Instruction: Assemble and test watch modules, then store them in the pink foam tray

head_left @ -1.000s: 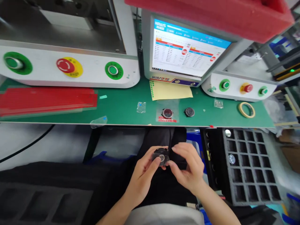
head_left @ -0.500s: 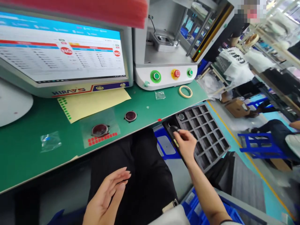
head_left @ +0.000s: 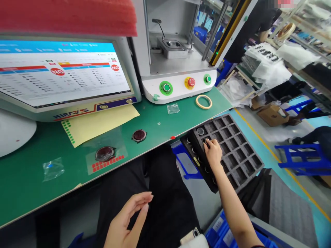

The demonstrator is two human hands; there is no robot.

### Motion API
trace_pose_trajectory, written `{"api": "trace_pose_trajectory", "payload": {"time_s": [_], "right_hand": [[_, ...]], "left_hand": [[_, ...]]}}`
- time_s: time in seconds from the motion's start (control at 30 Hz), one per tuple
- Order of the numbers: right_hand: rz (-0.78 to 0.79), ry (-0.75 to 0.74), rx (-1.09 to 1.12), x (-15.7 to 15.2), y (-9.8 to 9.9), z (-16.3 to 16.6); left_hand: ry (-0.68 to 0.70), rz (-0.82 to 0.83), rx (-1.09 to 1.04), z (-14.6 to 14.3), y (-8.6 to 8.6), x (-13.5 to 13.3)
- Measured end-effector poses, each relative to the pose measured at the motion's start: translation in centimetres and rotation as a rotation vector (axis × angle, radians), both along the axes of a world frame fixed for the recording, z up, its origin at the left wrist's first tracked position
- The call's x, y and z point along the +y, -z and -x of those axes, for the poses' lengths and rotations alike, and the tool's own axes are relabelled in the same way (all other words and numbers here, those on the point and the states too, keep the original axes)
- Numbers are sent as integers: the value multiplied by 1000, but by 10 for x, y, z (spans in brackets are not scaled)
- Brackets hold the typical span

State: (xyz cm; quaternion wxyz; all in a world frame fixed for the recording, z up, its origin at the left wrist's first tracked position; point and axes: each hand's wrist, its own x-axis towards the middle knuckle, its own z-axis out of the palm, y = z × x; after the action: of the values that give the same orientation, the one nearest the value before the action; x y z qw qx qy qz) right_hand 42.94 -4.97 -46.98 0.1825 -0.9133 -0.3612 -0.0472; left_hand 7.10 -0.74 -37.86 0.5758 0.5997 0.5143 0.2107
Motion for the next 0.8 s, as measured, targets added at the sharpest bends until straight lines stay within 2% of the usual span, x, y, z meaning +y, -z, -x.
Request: {"api": "trace_pose_trajectory", "payload": {"time_s": [0.13,0.23,0.37,0.47,0.53,0.63,0.7,0.8], "right_hand": [[-29,-120,-29,-6,-11,-1],[-139,-223,-82,4,-26,18],[-328,-478,-99,39,-54,74],[-403,-717,-90,66,-78,127],[-441,-875,-98,75,-90,159],[-466,-1054,-101,74,-99,194],[-485,-1050,-94,67,-99,203],[-529,-940,-87,54,-93,197]], "left_hand": [[105,-34,29,-2,-3,5],[145,-82,16,-3,-9,6],[128,-114,18,7,-22,7],[82,-135,9,21,-29,14],[66,-195,7,27,-29,29],[26,-366,50,31,-24,68],[-29,-475,102,30,-19,97],[-54,-577,172,26,-11,131]]}}
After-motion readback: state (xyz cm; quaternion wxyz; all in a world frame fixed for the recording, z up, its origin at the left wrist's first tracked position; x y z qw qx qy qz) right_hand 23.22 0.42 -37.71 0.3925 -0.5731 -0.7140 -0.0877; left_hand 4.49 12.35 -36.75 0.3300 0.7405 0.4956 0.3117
